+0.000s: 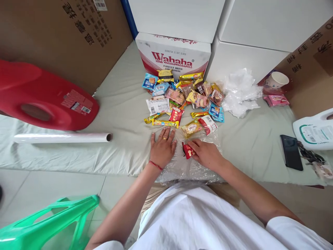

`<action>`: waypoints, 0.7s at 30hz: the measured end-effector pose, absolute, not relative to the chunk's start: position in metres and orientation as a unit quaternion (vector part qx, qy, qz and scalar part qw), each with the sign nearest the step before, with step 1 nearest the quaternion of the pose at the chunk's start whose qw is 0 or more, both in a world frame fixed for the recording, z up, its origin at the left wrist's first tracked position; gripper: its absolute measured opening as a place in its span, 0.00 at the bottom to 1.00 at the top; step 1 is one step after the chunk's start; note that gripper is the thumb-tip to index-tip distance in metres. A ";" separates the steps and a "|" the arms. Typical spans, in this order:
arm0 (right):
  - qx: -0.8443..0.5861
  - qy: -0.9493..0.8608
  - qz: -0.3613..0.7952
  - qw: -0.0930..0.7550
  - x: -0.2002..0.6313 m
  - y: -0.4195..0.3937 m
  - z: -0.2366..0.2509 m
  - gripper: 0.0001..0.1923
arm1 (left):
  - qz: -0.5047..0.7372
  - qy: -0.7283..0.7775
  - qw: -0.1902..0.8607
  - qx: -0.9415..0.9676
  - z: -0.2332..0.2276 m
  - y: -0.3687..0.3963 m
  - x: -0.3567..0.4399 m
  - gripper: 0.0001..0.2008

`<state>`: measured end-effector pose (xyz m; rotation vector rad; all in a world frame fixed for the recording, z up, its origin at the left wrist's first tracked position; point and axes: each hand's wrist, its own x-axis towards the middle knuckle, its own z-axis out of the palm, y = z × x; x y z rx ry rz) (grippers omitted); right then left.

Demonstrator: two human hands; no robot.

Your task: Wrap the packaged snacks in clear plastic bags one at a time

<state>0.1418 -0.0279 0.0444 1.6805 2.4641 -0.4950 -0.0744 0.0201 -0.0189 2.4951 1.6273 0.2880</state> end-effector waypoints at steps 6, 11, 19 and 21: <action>0.580 0.797 -0.163 0.032 0.134 -0.037 0.061 0.29 | 0.099 0.547 0.075 0.828 -0.018 0.018 -0.074 0.27; 0.582 0.791 -0.173 0.069 0.121 -0.036 0.046 0.30 | 0.104 0.544 0.083 0.829 -0.017 0.018 -0.076 0.27; 0.609 0.785 -0.118 0.002 0.134 0.029 0.075 0.23 | 0.134 0.553 0.145 0.810 -0.011 0.024 -0.083 0.27; 0.573 0.817 -0.061 0.016 0.129 0.066 0.074 0.22 | 0.145 0.557 0.154 0.803 -0.010 0.027 -0.087 0.27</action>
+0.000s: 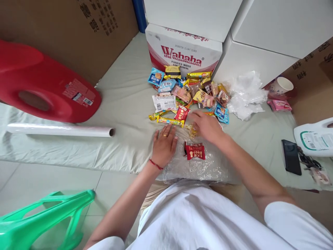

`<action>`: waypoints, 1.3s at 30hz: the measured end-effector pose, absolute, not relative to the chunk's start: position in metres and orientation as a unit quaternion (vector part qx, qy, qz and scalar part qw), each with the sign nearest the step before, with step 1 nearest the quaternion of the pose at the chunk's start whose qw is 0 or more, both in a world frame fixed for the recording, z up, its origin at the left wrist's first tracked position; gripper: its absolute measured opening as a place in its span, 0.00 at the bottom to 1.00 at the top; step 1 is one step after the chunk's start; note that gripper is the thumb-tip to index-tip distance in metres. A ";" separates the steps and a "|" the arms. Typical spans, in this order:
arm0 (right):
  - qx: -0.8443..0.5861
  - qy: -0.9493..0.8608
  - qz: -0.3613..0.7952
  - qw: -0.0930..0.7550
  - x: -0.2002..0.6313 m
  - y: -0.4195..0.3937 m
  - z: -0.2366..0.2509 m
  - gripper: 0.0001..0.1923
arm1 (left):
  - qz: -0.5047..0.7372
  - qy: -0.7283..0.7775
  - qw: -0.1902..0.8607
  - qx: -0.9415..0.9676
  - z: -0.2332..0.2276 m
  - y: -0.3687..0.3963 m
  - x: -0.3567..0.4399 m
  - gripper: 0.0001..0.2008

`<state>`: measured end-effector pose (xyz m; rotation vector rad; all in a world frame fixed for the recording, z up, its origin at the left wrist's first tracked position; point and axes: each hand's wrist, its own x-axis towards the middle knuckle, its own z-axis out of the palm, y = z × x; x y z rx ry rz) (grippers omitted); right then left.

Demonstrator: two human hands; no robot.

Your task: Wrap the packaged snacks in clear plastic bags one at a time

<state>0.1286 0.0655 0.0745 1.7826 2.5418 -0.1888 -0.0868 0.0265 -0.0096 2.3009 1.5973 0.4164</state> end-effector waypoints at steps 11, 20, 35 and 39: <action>0.475 0.875 0.002 0.091 0.123 0.127 0.078 0.19 | 0.153 0.569 0.110 0.801 -0.018 0.015 -0.111 0.22; 0.505 0.837 -0.085 -0.190 0.171 -0.016 0.090 0.16 | 0.256 0.587 0.081 0.764 -0.016 0.007 -0.118 0.18; 0.466 0.855 -0.071 -0.218 0.167 -0.083 0.037 0.12 | 0.282 0.282 0.103 0.911 0.011 -0.018 -0.068 0.18; 0.416 0.885 -0.072 -0.197 0.181 -0.132 0.021 0.09 | 0.283 0.266 0.096 0.917 0.013 -0.016 -0.072 0.15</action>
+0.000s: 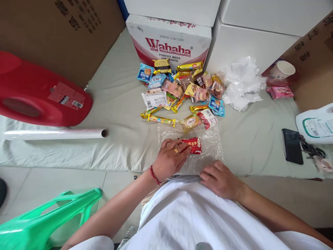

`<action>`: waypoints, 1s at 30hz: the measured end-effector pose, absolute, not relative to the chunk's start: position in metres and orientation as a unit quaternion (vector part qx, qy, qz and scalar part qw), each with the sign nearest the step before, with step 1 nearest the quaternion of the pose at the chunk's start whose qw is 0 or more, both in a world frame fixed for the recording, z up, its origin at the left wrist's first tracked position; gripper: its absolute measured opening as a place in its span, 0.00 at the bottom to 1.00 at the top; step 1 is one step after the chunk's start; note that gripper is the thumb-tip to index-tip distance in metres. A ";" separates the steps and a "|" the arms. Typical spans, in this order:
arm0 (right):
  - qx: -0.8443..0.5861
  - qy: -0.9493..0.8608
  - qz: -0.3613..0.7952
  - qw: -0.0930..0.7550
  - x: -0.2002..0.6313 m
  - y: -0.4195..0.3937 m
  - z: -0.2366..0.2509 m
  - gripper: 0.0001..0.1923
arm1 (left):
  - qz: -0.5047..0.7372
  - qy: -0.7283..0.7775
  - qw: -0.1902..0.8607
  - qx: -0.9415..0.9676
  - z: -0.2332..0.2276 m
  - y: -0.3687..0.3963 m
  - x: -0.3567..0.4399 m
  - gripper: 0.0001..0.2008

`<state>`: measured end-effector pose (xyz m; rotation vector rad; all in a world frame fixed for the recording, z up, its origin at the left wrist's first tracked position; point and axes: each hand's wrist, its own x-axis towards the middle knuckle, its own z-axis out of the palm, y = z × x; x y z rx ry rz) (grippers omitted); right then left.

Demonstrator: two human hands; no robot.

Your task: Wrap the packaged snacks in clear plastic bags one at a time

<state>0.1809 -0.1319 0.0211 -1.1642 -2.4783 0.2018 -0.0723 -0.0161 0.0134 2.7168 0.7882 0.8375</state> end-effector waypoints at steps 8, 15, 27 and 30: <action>-0.408 -0.878 0.065 0.241 0.185 -0.138 -0.008 0.13 | 0.263 0.255 0.102 0.925 0.017 -0.014 -0.069 0.15; -0.468 -0.788 0.244 0.317 0.181 -0.080 0.050 0.10 | 0.216 0.252 0.123 0.935 0.025 -0.006 -0.068 0.17; -0.618 -0.755 0.200 0.085 0.146 -0.010 0.027 0.12 | 0.221 0.283 0.404 0.841 0.025 0.014 -0.098 0.22; -0.631 -0.751 0.187 0.059 0.142 -0.012 0.028 0.13 | 0.371 0.336 0.550 0.668 0.017 0.000 -0.122 0.21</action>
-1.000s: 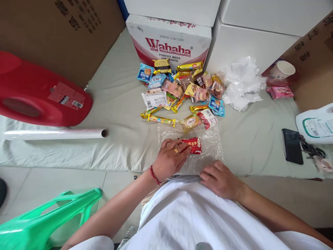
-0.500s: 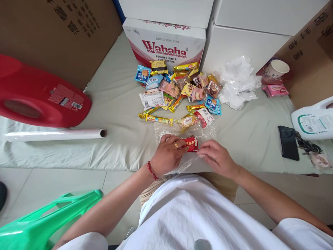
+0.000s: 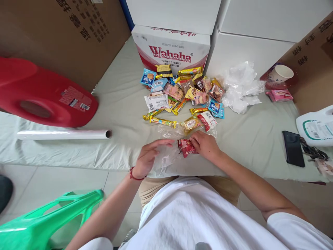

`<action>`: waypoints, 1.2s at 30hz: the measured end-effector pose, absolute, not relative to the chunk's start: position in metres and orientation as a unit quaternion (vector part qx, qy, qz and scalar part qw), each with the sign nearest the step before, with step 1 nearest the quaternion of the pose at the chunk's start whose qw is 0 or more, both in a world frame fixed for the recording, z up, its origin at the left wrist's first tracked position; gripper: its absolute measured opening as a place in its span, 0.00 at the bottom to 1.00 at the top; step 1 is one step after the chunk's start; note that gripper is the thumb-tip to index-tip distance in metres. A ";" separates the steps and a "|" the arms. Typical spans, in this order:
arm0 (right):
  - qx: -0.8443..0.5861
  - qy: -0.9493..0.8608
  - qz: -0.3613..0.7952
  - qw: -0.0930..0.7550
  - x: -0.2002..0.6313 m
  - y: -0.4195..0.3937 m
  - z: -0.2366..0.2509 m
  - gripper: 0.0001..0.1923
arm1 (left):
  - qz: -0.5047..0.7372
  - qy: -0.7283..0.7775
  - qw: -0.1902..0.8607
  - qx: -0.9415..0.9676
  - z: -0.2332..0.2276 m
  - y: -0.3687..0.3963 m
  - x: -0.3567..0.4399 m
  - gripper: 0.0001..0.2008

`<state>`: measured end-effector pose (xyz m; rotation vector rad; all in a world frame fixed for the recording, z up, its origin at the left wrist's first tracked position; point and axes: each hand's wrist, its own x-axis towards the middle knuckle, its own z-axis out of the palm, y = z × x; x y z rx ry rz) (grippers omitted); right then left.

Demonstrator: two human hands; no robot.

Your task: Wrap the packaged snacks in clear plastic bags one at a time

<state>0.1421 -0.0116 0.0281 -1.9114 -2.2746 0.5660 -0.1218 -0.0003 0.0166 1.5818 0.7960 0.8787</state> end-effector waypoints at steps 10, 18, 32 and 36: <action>-0.624 -0.759 0.174 0.063 0.143 -0.014 0.028 0.13 | 0.415 0.635 0.449 0.472 -0.002 -0.002 -0.111 0.13; -0.639 -0.748 0.174 0.048 0.135 -0.016 0.029 0.12 | 0.521 0.563 0.043 0.640 0.043 -0.017 -0.108 0.07; -0.675 -0.705 0.163 0.144 0.182 -0.007 0.031 0.14 | 0.200 0.443 0.063 0.871 0.018 -0.016 -0.041 0.10; -0.623 -0.760 0.085 0.166 0.179 0.028 0.037 0.16 | 0.183 0.457 0.054 0.869 0.024 -0.020 -0.038 0.10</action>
